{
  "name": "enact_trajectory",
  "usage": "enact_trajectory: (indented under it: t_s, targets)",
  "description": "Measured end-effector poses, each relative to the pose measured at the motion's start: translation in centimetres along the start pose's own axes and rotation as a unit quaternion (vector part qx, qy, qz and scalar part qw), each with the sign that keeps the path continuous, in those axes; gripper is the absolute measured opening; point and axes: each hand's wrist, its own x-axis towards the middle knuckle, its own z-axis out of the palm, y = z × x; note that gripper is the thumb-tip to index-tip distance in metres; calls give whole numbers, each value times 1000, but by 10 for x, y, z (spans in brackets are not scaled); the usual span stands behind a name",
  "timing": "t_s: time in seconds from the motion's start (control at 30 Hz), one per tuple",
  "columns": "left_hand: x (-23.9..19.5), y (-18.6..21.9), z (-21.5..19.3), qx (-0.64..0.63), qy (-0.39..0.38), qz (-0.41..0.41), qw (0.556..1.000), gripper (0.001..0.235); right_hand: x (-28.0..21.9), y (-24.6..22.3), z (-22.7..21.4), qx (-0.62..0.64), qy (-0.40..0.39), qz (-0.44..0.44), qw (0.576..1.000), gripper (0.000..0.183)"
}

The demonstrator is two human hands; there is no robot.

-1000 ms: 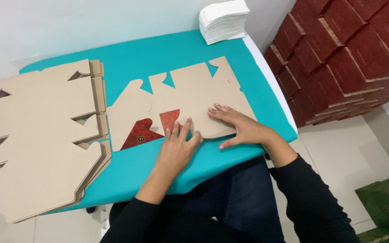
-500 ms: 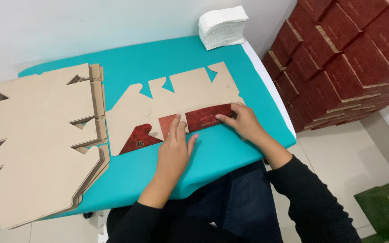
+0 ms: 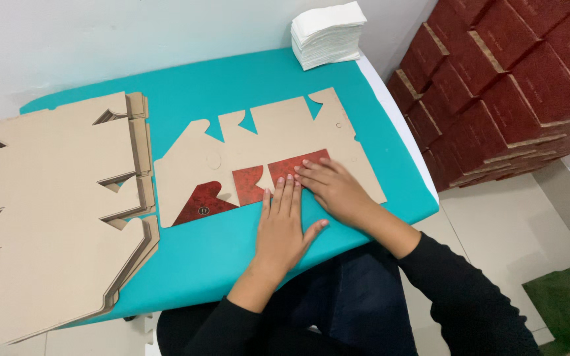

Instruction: The person folds a flat cardboard piece into a box shape on a teal table. They then place a white tissue inside the assembled box and close the lid.

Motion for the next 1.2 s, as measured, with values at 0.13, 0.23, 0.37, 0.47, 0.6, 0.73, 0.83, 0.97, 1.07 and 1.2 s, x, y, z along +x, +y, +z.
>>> enact_trajectory:
  t_s: [0.13, 0.23, 0.37, 0.47, 0.6, 0.73, 0.83, 0.97, 1.07, 1.2]
  targets:
    - [-1, -4, 2, -5, 5, 7, 1000, 89, -10, -1, -13, -6, -66, 13, 998, 50]
    - [0, -8, -2, -14, -5, 11, 1000, 86, -16, 0, -22, -32, -69, 24, 997, 52]
    - [-1, -7, -6, -28, -18, 4, 999, 84, -31, 13, -25, -61, -65, 80, 993, 53]
    - [-1, -8, -4, -28, -17, 6, 999, 84, -36, 20, -31, -31, -65, 101, 992, 52]
    - [-1, -6, -6, -19, -2, 11, 1000, 81, -43, 51, -46, 89, -12, 134, 987, 49]
    - [5, 5, -4, 4, -18, -1, 1000, 76, -74, 80, -57, 85, 41, 180, 979, 51]
    - [13, 22, 1, 57, -32, -22, 998, 72, -81, 80, -57, 93, 18, 208, 974, 39]
    - [26, 36, 10, 114, -49, -80, 989, 69, -77, 80, -54, 98, 36, 196, 975, 34]
    - [31, 40, 7, 133, -56, -93, 985, 67, -70, 72, -60, 126, 39, 194, 972, 34]
    - [33, 42, 2, 124, -62, -93, 986, 66, -68, 69, -62, 150, 29, 182, 971, 29]
